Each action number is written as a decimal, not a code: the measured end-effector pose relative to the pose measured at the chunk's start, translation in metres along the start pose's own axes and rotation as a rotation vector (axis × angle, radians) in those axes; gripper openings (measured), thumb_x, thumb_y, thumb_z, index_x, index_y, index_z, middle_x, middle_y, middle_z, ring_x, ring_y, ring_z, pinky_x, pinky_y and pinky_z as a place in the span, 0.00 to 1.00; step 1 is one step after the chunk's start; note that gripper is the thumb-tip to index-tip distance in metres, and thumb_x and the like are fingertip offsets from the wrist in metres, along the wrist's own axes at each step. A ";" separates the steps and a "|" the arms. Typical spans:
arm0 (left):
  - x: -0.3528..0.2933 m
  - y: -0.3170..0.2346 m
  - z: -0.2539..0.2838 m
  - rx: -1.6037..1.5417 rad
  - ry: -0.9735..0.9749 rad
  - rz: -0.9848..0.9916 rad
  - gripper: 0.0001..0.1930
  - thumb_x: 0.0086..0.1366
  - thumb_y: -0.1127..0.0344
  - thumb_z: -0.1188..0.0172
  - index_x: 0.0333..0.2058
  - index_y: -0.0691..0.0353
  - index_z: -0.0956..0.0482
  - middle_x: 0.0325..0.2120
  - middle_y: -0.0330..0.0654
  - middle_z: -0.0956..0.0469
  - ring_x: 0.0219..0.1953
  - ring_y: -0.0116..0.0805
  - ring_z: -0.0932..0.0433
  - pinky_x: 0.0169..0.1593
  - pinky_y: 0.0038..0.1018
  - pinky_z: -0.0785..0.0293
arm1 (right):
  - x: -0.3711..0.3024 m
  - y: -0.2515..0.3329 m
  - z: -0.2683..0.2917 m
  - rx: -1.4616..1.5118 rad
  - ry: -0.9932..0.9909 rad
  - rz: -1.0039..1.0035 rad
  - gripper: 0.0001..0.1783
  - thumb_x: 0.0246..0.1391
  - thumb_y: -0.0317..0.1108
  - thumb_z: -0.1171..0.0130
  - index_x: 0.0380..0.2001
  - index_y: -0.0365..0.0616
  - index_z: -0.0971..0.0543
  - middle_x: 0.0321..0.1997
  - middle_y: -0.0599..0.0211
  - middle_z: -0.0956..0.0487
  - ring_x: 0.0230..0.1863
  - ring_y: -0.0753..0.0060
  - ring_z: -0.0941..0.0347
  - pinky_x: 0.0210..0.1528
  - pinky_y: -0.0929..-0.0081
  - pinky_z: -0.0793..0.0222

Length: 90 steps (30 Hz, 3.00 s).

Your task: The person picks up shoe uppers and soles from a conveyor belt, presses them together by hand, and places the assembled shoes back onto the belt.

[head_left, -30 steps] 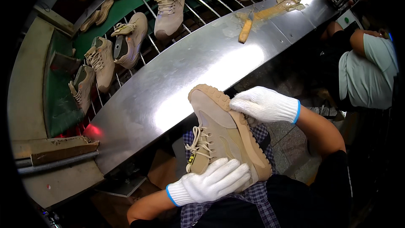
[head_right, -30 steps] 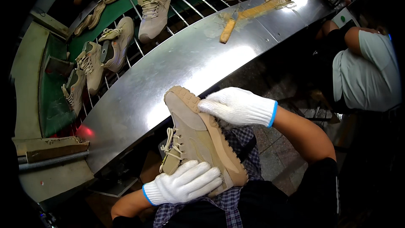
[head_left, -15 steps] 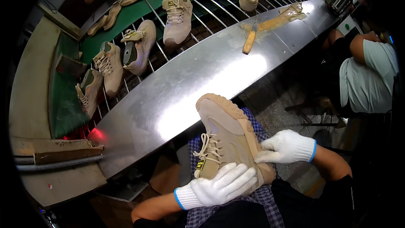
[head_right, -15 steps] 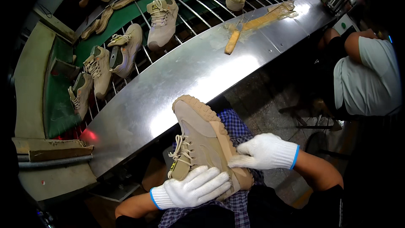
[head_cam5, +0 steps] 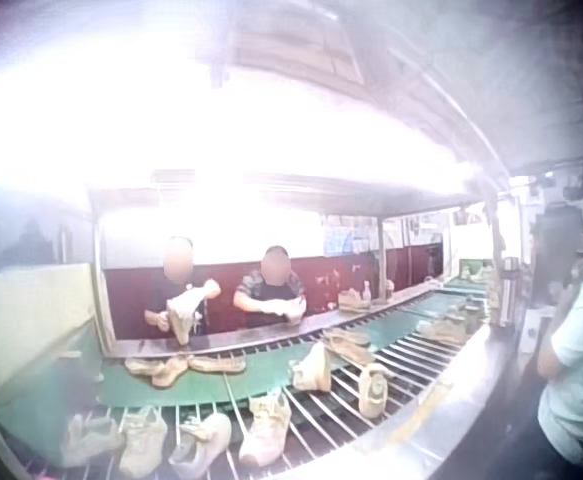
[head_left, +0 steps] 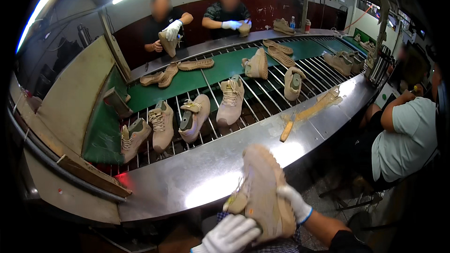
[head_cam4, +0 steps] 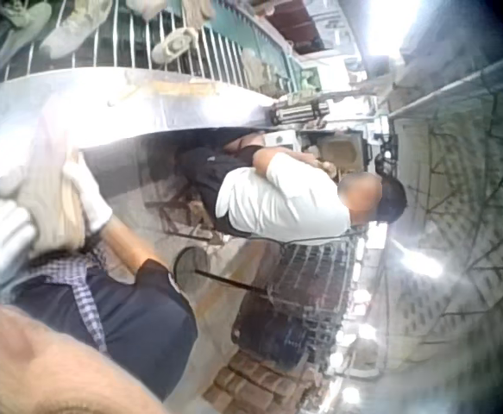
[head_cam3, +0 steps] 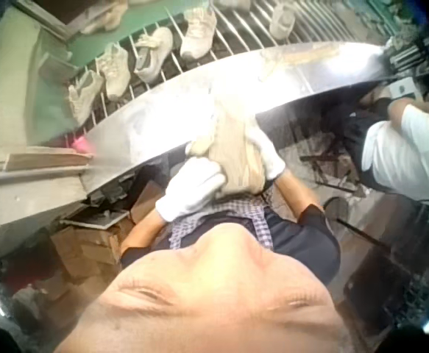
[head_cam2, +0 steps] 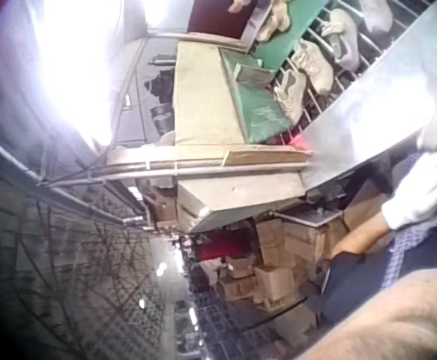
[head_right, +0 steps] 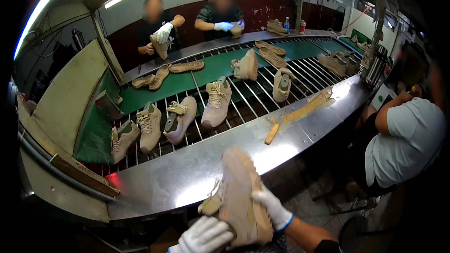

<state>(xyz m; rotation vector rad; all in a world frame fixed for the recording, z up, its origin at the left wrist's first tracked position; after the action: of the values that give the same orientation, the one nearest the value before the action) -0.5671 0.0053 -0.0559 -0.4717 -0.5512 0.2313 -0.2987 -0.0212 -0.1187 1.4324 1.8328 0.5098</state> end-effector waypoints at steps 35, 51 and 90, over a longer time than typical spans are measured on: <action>-0.061 0.246 -0.002 0.263 -0.673 0.904 0.19 0.64 0.64 0.27 0.53 0.62 0.13 0.45 0.47 0.13 0.41 0.41 0.14 0.47 0.34 0.16 | 0.202 -0.013 -0.011 -1.609 -0.018 0.908 0.15 0.59 0.41 0.30 0.45 0.47 0.14 0.54 0.59 0.13 0.62 0.49 0.20 0.72 0.51 0.30; -0.072 0.247 0.005 0.240 -0.626 0.967 0.19 0.67 0.57 0.31 0.52 0.60 0.13 0.49 0.47 0.13 0.48 0.46 0.14 0.54 0.39 0.17 | 0.205 -0.024 -0.016 -1.654 -0.034 0.872 0.16 0.59 0.43 0.29 0.47 0.50 0.14 0.56 0.60 0.14 0.65 0.48 0.22 0.75 0.50 0.33; -0.084 0.257 0.007 0.176 -0.662 0.909 0.18 0.66 0.70 0.29 0.53 0.66 0.14 0.45 0.44 0.15 0.42 0.34 0.17 0.48 0.31 0.18 | 0.203 -0.028 -0.024 -1.623 -0.056 0.900 0.14 0.64 0.44 0.35 0.45 0.47 0.15 0.51 0.62 0.14 0.61 0.54 0.20 0.74 0.53 0.32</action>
<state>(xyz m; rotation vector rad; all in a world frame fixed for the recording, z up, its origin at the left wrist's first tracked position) -0.6626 0.2032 -0.2133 -0.4441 -0.9226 1.3293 -0.3548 0.1657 -0.1854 0.8440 0.1501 1.7727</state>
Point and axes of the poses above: each hand's wrist, its own x-axis towards the middle knuckle, its own z-axis out of the back of the hand, y = z × x, the point moved 1 cm from there along x, towards the middle knuckle
